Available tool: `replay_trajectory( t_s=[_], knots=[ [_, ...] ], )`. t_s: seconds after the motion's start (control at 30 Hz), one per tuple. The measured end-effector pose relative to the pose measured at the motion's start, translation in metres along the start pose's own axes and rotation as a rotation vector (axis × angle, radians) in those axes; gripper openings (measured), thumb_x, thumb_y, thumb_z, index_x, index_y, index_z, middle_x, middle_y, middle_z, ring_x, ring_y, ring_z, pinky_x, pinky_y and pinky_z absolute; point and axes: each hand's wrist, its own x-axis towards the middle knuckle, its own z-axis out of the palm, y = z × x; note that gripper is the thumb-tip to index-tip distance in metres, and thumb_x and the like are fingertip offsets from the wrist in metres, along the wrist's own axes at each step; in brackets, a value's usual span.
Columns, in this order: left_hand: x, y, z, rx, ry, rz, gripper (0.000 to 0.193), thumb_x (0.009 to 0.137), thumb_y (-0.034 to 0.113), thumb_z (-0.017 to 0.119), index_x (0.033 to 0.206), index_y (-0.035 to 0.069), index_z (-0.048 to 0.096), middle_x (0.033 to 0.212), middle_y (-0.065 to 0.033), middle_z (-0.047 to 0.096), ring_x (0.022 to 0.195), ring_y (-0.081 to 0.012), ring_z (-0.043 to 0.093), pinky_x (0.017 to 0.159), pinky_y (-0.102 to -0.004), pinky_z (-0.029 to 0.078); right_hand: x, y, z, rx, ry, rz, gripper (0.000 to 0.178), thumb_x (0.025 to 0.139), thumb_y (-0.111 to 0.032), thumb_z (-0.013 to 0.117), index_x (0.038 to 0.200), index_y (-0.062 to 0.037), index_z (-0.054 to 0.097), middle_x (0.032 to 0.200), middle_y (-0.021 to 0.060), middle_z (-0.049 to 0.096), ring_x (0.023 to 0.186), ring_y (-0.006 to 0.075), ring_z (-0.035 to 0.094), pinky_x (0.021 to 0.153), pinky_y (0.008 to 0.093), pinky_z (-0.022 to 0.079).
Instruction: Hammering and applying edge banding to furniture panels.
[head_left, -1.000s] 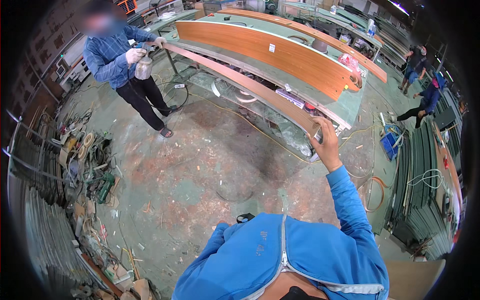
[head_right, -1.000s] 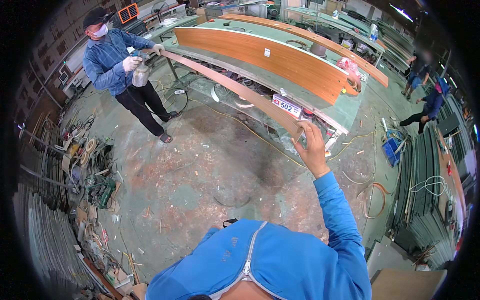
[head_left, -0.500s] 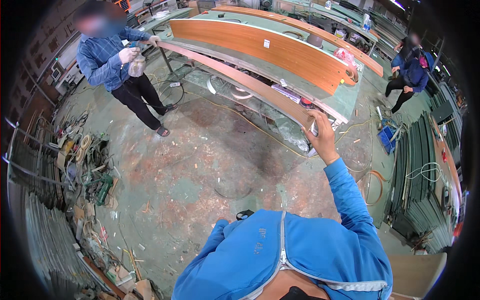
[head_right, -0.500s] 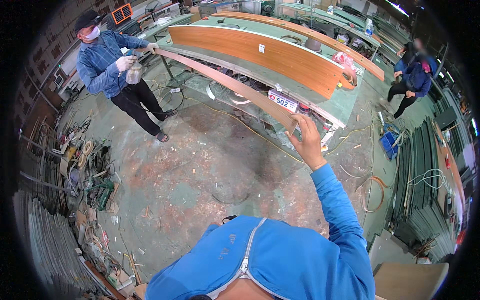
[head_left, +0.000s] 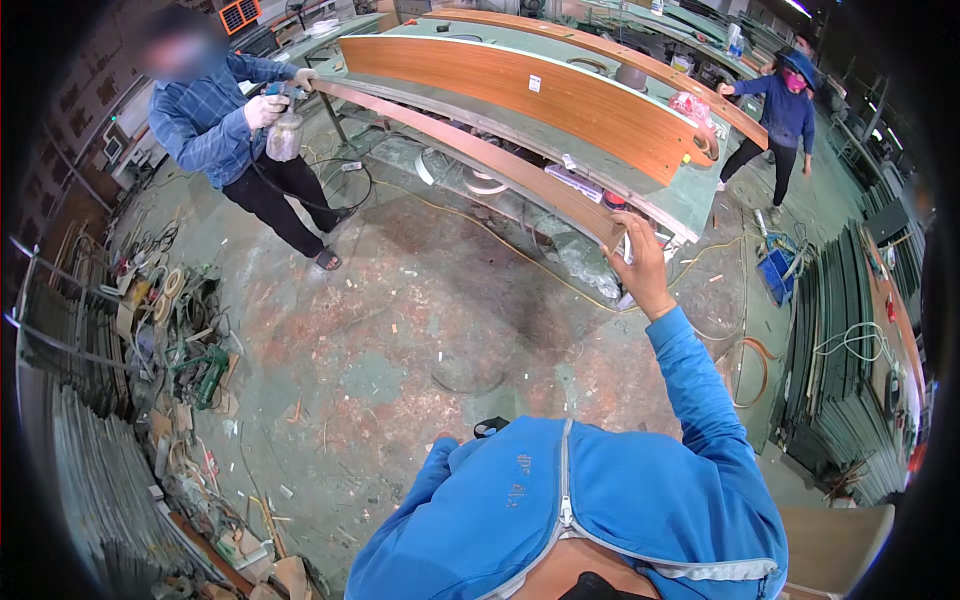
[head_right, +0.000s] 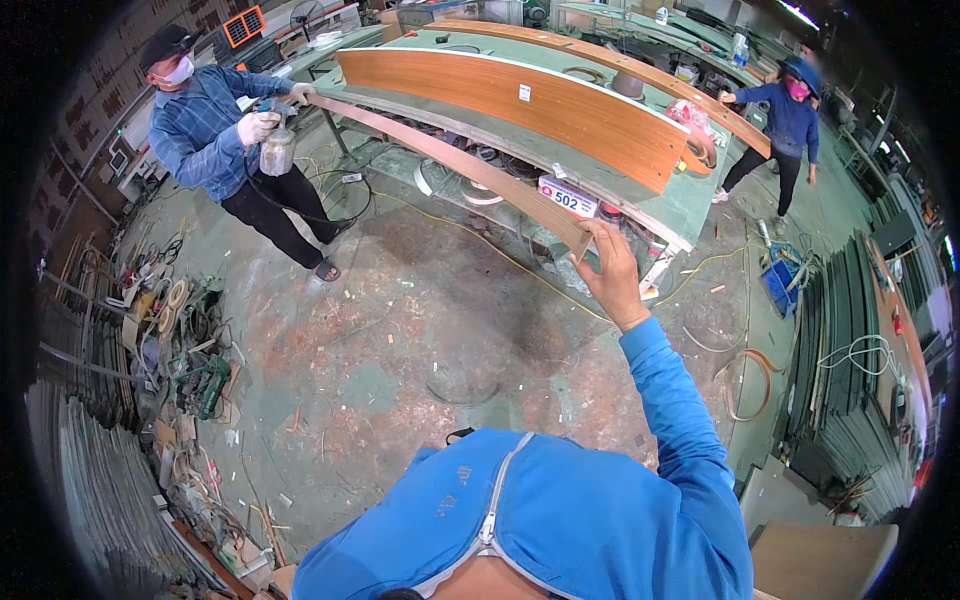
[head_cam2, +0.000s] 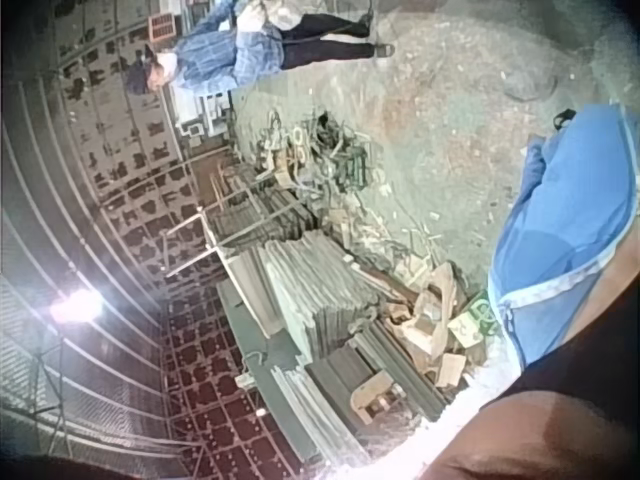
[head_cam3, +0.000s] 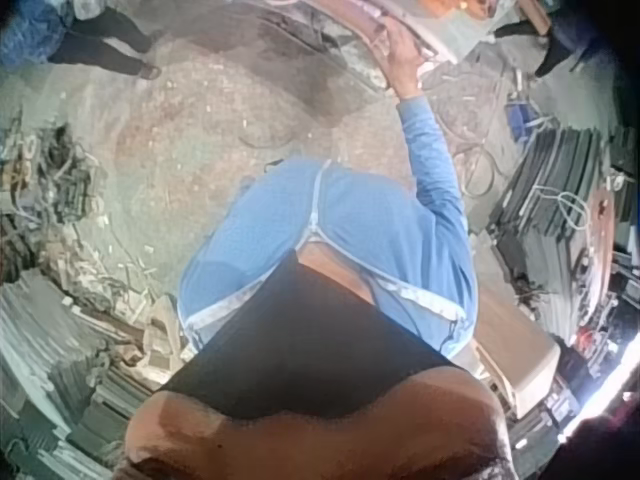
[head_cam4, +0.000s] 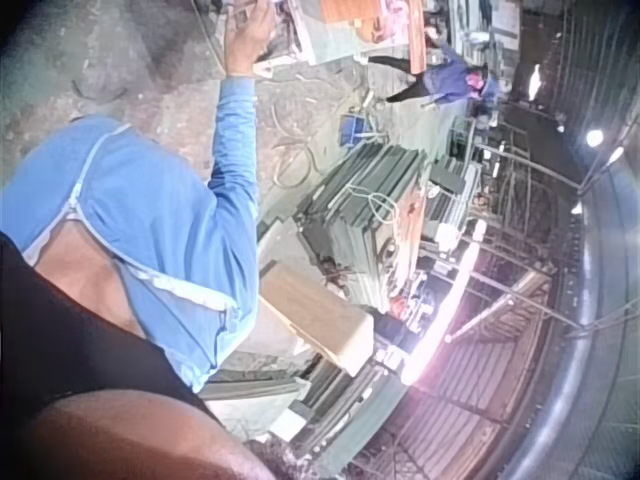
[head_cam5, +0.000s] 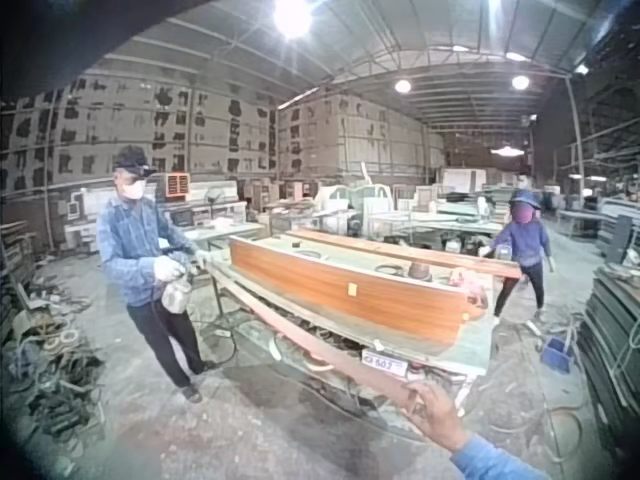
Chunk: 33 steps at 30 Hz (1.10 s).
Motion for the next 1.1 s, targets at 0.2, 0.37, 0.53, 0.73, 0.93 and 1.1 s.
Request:
replay_trajectory(
  t_s=[0.2, 0.37, 0.53, 0.73, 0.93, 1.1],
  knots=[
    [-0.006, -0.005, 0.008, -0.008, 0.006, -0.001, 0.053, 0.079, 0.054, 0.061, 0.101, 0.006, 0.069, 0.11, -0.0146, 0.065, 0.099, -0.0295, 0.064, 0.083, -0.0401, 0.051, 0.002, 0.0, 0.002, -0.015, 0.019, -0.01, 0.053, 0.067, -0.004, 0.076, 0.114, -0.005, 0.053, 0.114, 0.0118, 0.057, 0.105, 0.0325, 0.056, 0.088, 0.039, 0.046],
    [-0.009, -0.008, 0.013, -0.02, 0.01, -0.005, 0.053, 0.08, 0.054, 0.061, 0.1, 0.006, 0.069, 0.11, -0.0147, 0.065, 0.099, -0.0297, 0.064, 0.083, -0.0401, 0.051, 0.004, 0.001, 0.007, 0.015, 0.014, -0.019, 0.052, 0.068, -0.005, 0.075, 0.115, -0.0049, 0.052, 0.114, 0.0115, 0.057, 0.106, 0.0326, 0.056, 0.09, 0.0394, 0.046],
    [-0.009, -0.008, 0.014, -0.037, 0.017, -0.004, 0.053, 0.08, 0.054, 0.061, 0.1, 0.006, 0.069, 0.11, -0.0149, 0.065, 0.099, -0.0299, 0.064, 0.083, -0.0401, 0.051, 0.004, 0.003, 0.009, -0.001, 0.012, -0.029, 0.052, 0.069, -0.005, 0.075, 0.115, -0.0046, 0.052, 0.114, 0.0123, 0.057, 0.107, 0.0326, 0.056, 0.09, 0.0396, 0.046],
    [-0.003, -0.002, 0.011, -0.064, 0.02, -0.006, 0.053, 0.08, 0.054, 0.061, 0.099, 0.006, 0.069, 0.109, -0.015, 0.065, 0.099, -0.0301, 0.064, 0.083, -0.04, 0.051, 0.003, 0.002, 0.008, -0.009, 0.008, 0.002, 0.052, 0.069, -0.004, 0.075, 0.115, -0.0042, 0.052, 0.114, 0.0134, 0.056, 0.106, 0.0328, 0.056, 0.089, 0.039, 0.047],
    [-0.001, 0.0, 0.012, -0.08, 0.025, 0.002, 0.052, 0.08, 0.054, 0.061, 0.099, 0.006, 0.07, 0.109, -0.0152, 0.065, 0.099, -0.0303, 0.064, 0.083, -0.04, 0.051, 0.005, 0.007, 0.008, -0.011, 0.024, -0.013, 0.051, 0.07, -0.004, 0.075, 0.115, -0.0038, 0.052, 0.113, 0.0141, 0.057, 0.106, 0.033, 0.056, 0.088, 0.0387, 0.047],
    [0.003, 0.007, 0.011, -0.101, 0.032, 0.003, 0.052, 0.08, 0.054, 0.061, 0.098, 0.006, 0.07, 0.109, -0.0154, 0.065, 0.099, -0.0305, 0.064, 0.083, -0.04, 0.051, 0.009, 0.008, 0.01, 0.004, 0.016, -0.008, 0.051, 0.07, -0.004, 0.075, 0.115, -0.0036, 0.052, 0.114, 0.0142, 0.057, 0.105, 0.0336, 0.056, 0.089, 0.0389, 0.047]
  ],
)
